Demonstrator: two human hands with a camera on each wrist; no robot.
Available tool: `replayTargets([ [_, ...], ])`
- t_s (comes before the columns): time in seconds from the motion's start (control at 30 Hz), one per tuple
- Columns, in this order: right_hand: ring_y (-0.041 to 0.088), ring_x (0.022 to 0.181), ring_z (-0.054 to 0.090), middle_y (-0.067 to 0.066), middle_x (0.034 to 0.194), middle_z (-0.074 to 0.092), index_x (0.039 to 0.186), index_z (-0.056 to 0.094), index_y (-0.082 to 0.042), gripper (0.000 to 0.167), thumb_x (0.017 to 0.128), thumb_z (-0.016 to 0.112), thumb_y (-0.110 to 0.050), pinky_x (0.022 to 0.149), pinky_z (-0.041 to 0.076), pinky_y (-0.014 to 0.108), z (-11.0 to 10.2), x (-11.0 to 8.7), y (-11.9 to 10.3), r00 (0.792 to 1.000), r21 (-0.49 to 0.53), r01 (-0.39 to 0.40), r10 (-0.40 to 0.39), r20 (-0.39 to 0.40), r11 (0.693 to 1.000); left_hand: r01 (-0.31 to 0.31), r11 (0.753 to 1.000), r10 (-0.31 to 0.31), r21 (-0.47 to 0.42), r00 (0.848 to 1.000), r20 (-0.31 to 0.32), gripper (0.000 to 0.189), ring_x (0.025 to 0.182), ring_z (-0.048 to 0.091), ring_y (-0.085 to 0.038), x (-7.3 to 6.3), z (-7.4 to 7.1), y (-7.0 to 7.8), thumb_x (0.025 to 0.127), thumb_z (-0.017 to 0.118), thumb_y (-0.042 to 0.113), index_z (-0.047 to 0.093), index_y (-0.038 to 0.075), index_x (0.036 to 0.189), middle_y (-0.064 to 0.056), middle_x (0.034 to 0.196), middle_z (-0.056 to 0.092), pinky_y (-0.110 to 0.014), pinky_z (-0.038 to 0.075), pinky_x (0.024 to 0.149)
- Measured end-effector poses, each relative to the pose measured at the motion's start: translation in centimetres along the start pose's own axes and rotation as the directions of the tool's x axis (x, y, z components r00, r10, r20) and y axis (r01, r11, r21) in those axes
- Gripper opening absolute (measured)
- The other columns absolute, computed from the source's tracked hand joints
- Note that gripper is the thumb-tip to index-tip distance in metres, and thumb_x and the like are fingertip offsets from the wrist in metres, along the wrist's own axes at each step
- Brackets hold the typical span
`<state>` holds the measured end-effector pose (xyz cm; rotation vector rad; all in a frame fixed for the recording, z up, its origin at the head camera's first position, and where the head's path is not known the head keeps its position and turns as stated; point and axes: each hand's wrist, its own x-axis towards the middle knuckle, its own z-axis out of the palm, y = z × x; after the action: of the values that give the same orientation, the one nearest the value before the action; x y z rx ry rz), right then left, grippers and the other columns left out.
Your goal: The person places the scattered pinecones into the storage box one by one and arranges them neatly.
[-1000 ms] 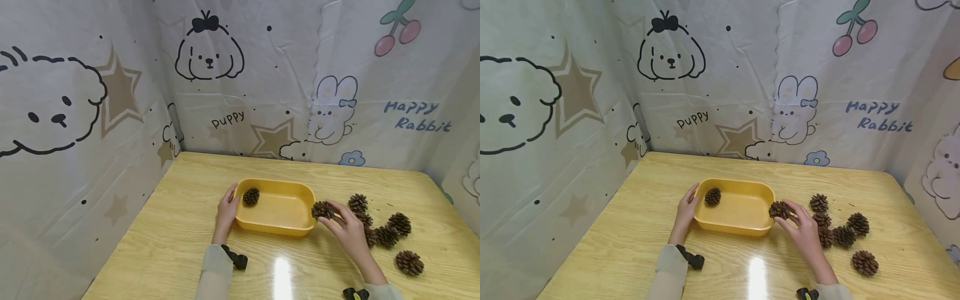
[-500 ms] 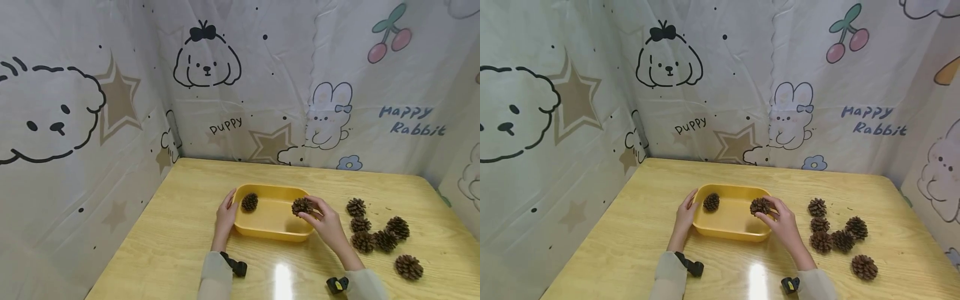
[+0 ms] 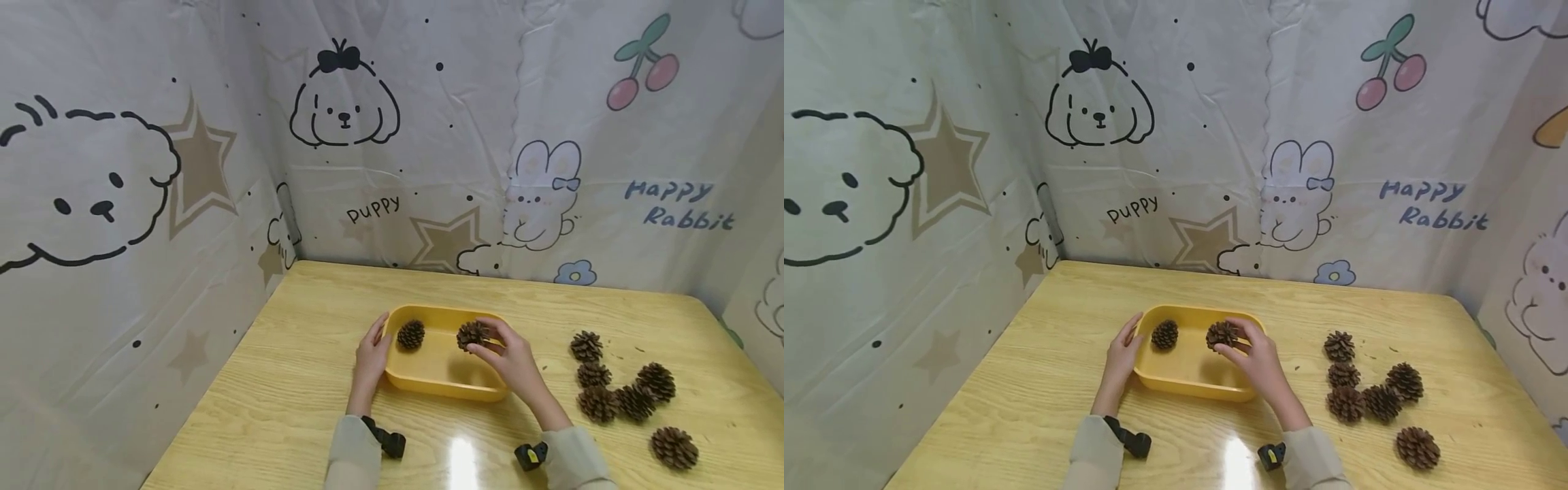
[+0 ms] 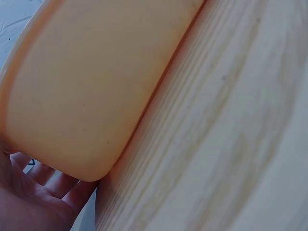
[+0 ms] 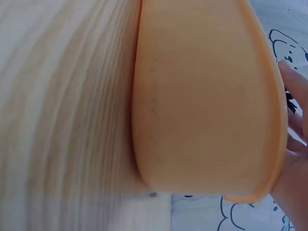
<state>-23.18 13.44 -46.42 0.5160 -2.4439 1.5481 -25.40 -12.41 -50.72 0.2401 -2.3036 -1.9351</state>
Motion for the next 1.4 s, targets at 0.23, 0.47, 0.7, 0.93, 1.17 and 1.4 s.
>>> replayTargets([
  [0.23,0.037,0.117,0.062,0.020,0.130,0.059,0.133,0.054,0.000,0.051,0.087,0.071,-0.015,0.091,0.058,0.034,0.7,0.7,0.2,0.999,-0.008,-0.013,0.013,0.038,1.000,0.003,1.000,-0.003,0.005,1.000,0.003,0.046,0.138,0.046,-0.033,-0.4,0.1,-0.1,0.099,0.048,0.016,0.050,0.023,0.144,-0.015,0.149,0.049,-0.048,0.042,0.112],
  [0.47,0.040,0.115,0.063,0.022,0.128,0.060,0.133,0.054,0.001,0.052,0.087,0.072,-0.018,0.091,0.058,0.036,1.8,1.7,0.5,0.997,-0.040,-0.028,0.030,0.068,0.999,-0.020,1.000,0.020,0.018,1.000,-0.009,0.046,0.137,0.048,-0.035,-0.4,0.1,-0.3,0.098,0.048,0.012,0.052,0.019,0.144,-0.017,0.147,0.050,-0.048,0.042,0.111],
  [0.7,0.040,0.113,0.064,0.023,0.128,0.061,0.133,0.055,-0.001,0.053,0.086,0.073,-0.019,0.091,0.057,0.042,2.7,2.3,0.5,0.994,-0.085,-0.049,0.056,0.092,0.995,-0.007,1.000,0.007,0.005,1.000,-0.009,0.047,0.137,0.048,-0.033,-0.5,0.2,-0.3,0.097,0.049,0.012,0.053,0.021,0.143,-0.016,0.146,0.051,-0.047,0.044,0.110],
  [0.93,0.042,0.118,0.060,0.023,0.134,0.058,0.133,0.054,0.001,0.052,0.087,0.072,-0.017,0.094,0.056,0.046,3.4,3.2,0.6,0.986,-0.140,-0.080,0.099,0.133,0.987,-0.004,1.000,0.004,-0.018,1.000,0.004,0.047,0.137,0.048,-0.031,-0.6,0.2,0.1,0.097,0.049,0.015,0.051,0.021,0.144,-0.014,0.147,0.051,-0.047,0.044,0.110],
  [1.17,0.042,0.118,0.061,0.025,0.134,0.057,0.134,0.053,0.002,0.053,0.088,0.072,-0.017,0.094,0.056,0.046,4.1,4.3,0.8,0.979,-0.188,-0.085,0.117,0.167,0.978,-0.013,1.000,0.013,-0.029,1.000,0.009,0.048,0.139,0.047,-0.030,-0.5,-0.1,0.4,0.098,0.048,0.014,0.050,0.021,0.145,-0.013,0.148,0.050,-0.046,0.041,0.113],
  [1.4,0.041,0.113,0.064,0.024,0.129,0.059,0.131,0.053,0.003,0.051,0.087,0.072,-0.016,0.092,0.057,0.045,4.6,4.8,0.9,0.970,-0.263,-0.078,0.134,0.203,0.962,-0.022,1.000,0.022,-0.005,1.000,0.008,0.048,0.138,0.047,-0.030,-0.3,-0.1,0.3,0.097,0.048,0.013,0.050,0.020,0.145,-0.013,0.148,0.050,-0.045,0.040,0.114],
])
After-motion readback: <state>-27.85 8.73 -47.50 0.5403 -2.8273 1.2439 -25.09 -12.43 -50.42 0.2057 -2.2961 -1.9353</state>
